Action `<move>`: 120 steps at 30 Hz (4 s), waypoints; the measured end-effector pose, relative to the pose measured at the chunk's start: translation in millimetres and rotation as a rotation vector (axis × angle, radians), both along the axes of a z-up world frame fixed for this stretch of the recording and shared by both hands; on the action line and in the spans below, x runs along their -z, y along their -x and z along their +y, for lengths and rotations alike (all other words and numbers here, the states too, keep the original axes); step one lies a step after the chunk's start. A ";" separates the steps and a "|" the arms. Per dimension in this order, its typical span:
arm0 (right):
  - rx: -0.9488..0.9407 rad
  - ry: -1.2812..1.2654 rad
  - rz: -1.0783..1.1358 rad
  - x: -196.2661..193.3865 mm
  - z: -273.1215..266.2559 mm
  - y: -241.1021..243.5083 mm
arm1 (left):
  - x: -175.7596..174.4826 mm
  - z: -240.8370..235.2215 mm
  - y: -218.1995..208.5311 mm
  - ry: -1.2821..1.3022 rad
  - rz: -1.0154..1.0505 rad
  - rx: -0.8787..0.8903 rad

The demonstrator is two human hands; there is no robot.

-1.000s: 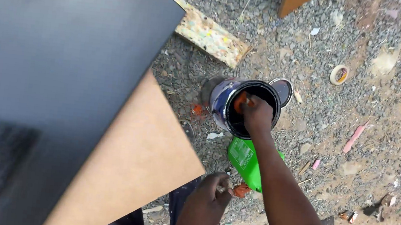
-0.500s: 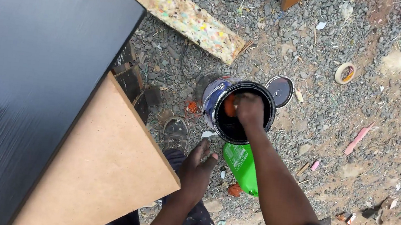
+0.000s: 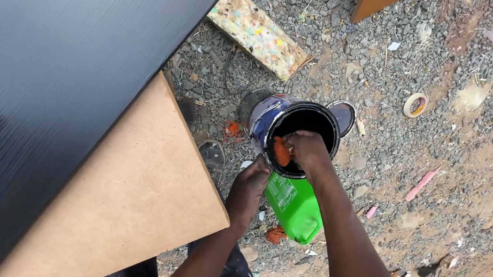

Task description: The person sands a rectangular wooden plank with a sanding block, then uses a round brush to apply black paint from a can onto the plank's surface. The person repeatedly dips the brush into the paint can and coats the plank, then moves the plank to a different location to continue painting.

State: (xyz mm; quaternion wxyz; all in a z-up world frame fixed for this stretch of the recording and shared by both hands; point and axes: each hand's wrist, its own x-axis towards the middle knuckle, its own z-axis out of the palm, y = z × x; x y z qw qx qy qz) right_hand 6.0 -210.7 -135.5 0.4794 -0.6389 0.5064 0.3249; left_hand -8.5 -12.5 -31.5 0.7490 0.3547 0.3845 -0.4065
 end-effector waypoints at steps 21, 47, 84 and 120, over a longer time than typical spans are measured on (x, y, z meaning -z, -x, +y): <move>0.303 0.071 0.072 -64.0 23.7 -13.4 | 176.0 -0.1 127.7 0.529 0.054 -0.313; -0.293 0.020 0.063 -8.6 -20.2 -16.2 | 77.0 -9.2 76.1 -0.005 -0.087 -0.142; 0.029 -0.194 0.155 -27.3 -11.1 -27.5 | 43.4 -11.4 51.3 -0.156 -0.092 -0.188; -0.322 0.361 -0.283 -17.0 -3.4 -0.7 | 29.0 -3.8 45.6 -0.127 -0.082 -0.233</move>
